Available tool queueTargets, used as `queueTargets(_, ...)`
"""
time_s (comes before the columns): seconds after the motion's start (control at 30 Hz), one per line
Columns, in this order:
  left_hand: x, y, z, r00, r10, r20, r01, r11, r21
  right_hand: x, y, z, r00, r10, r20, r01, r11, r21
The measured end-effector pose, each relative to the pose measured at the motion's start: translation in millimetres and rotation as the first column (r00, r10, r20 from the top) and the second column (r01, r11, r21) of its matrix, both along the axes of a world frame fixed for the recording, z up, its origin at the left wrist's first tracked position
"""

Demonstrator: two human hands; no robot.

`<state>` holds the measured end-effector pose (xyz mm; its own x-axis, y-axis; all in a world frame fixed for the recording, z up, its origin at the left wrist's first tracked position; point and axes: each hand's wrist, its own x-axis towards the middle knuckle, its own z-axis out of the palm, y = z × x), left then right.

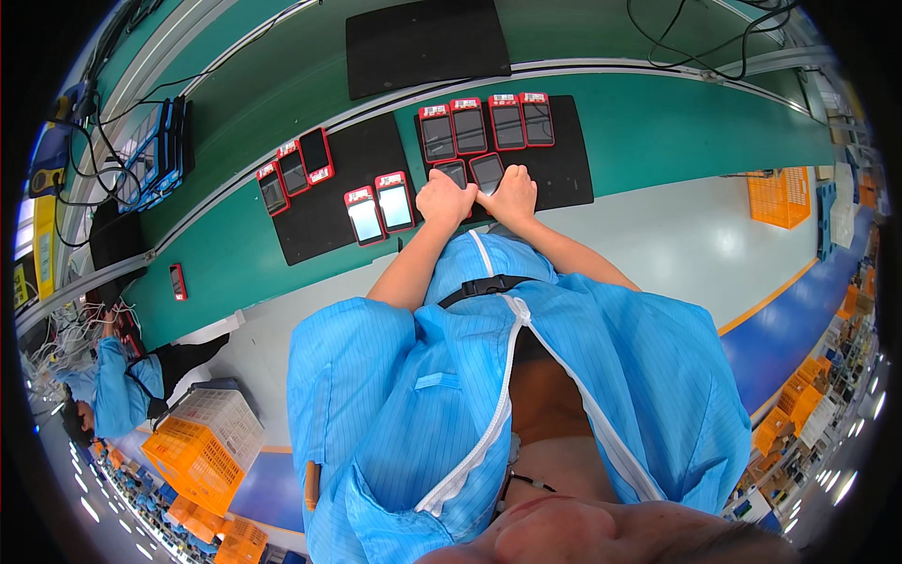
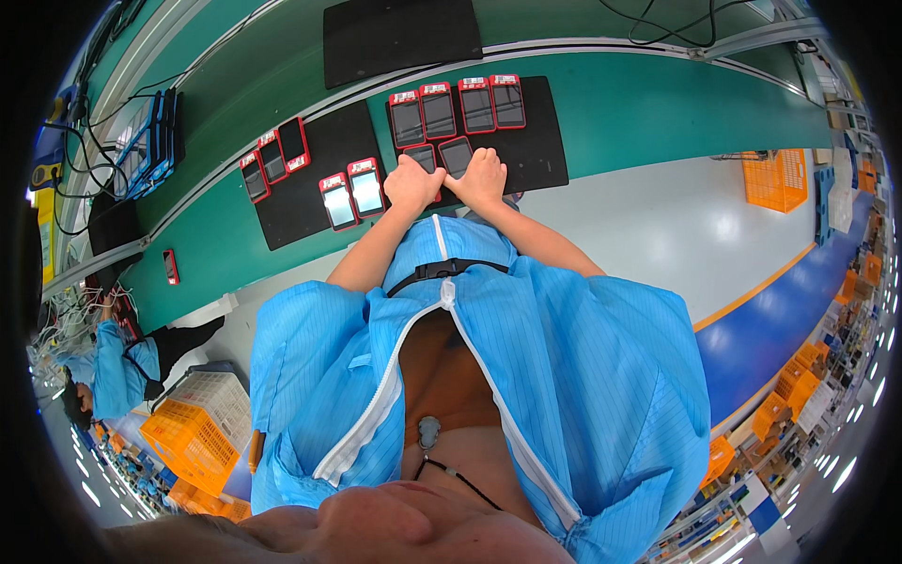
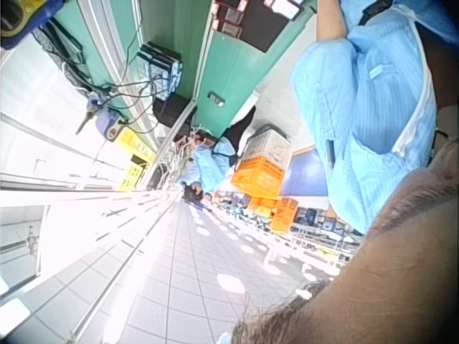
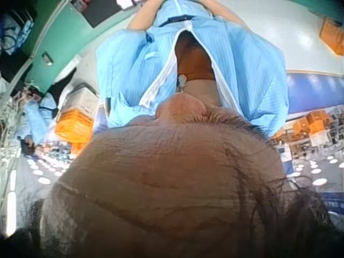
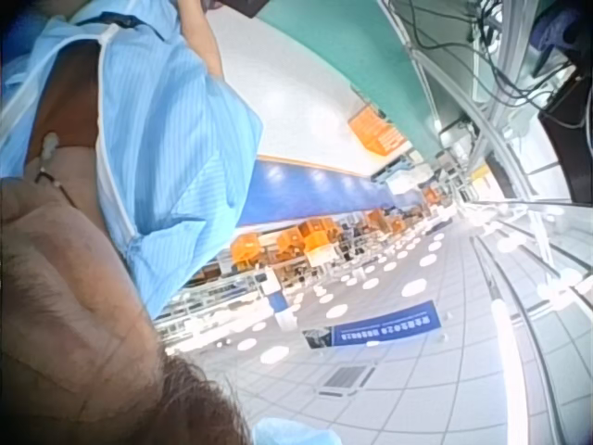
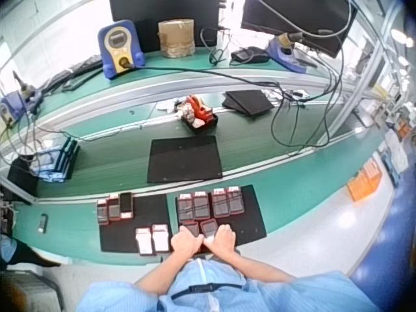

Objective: The person holds handheld electronic devices, places them onto the workbench, and tests them by pressing their buttons and touching screens, then picks up and rearranges the devices on the table.

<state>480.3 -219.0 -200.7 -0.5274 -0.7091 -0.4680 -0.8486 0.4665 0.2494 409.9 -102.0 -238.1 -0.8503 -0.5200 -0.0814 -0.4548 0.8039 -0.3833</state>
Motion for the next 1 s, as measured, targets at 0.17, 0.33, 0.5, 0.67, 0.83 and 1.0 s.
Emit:
queueTargets(0.17,1.1,0.3,-0.7,1.0,0.004,-0.001,-0.004,1.0,0.002,0.7,0.5,-1.2,1.0,0.005,-0.001,-0.005,1.0,-0.005)
queueTargets(0.33,1.8,0.6,-0.1,1.0,-0.004,-0.004,0.004,1.0,-0.004,1.0,0.9,-3.1,1.0,0.008,-0.007,-0.008,1.0,-0.013)
queueTargets(0.5,-0.4,1.1,-0.5,1.0,-0.005,0.0,0.005,1.0,-0.002,-0.7,1.5,-2.7,1.0,0.006,-0.007,-0.006,1.0,-0.011)
queueTargets(0.67,0.5,-0.1,-0.1,1.0,0.001,0.012,-0.001,1.0,-0.003,-0.7,0.0,-1.9,1.0,0.01,0.01,-0.01,1.0,-0.003)
queueTargets(0.83,0.0,0.4,-0.9,1.0,-0.005,0.001,0.005,1.0,-0.005,-0.6,0.4,-1.2,1.0,0.005,0.01,-0.005,1.0,-0.007)
queueTargets(1.0,0.7,0.1,-2.0,1.0,-0.008,0.002,0.008,1.0,-0.011,-0.1,0.1,0.1,1.0,0.007,0.012,-0.007,1.0,-0.017)
